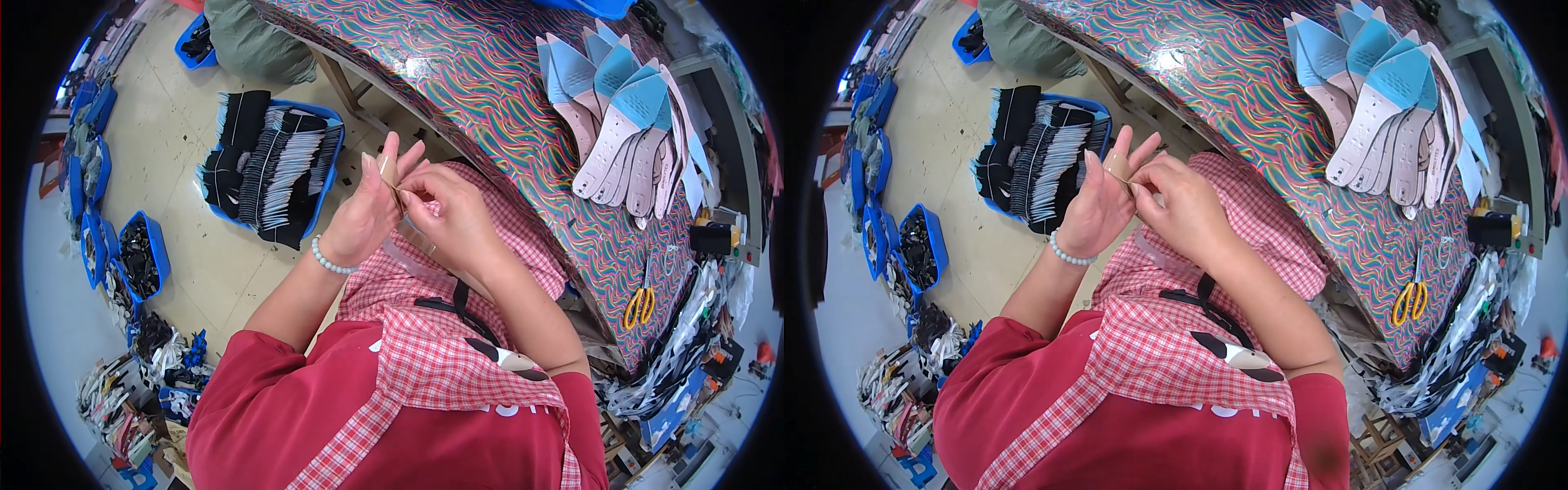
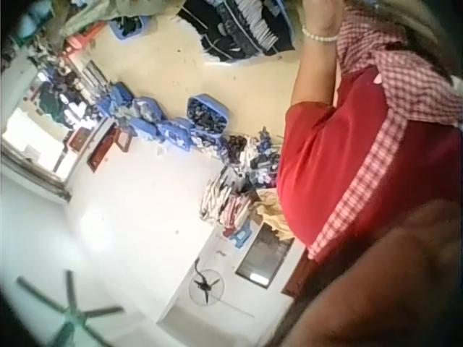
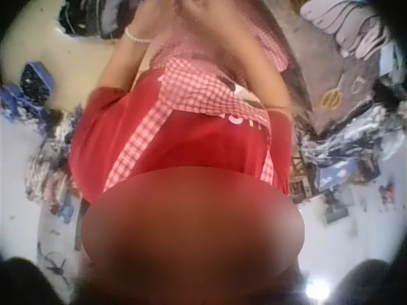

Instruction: The person wraps a beige fabric strip around the edges of a light blue and white insole. They use yellow-handled scissors to trim the excess fabric and secure the wrap. The process is repeated for multiple insoles, with finished units placed on a pile on the table.

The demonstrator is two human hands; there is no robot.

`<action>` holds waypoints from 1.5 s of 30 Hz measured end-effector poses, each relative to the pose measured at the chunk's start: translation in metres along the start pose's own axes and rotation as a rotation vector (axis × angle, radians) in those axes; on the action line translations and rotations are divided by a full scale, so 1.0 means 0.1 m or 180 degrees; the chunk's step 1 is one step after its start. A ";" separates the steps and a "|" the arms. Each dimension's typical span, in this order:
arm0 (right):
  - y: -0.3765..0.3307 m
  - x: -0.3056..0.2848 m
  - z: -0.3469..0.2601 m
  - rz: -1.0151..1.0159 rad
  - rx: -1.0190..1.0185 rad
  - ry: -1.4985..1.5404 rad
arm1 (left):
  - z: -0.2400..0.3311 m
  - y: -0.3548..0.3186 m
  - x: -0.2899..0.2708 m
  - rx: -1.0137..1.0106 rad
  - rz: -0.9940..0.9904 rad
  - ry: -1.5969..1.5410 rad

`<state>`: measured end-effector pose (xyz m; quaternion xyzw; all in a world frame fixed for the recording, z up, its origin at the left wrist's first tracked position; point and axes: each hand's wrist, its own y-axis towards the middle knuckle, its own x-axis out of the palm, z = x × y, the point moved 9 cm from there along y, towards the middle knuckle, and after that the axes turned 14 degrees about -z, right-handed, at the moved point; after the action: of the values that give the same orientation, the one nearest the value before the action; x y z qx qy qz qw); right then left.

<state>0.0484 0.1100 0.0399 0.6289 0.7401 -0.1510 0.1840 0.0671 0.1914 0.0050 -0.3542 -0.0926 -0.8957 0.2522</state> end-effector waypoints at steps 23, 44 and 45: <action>0.01 0.03 0.18 -0.0397 0.0319 0.0933 | -0.05 -0.03 0.01 -0.0115 -0.0078 -0.0039; -0.35 -1.18 0.15 0.0189 -0.1046 0.5216 | -0.70 -1.08 -2.01 0.0148 0.1919 -0.1210; -0.46 -1.49 0.07 0.0650 -0.1303 0.5149 | -0.98 -1.37 -2.37 0.0233 0.2341 -0.1464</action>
<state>0.0246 -0.0316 0.1024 0.5614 0.5961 0.5011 -0.2800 0.0858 0.3661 -0.2267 -0.5448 -0.0457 -0.6402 0.5397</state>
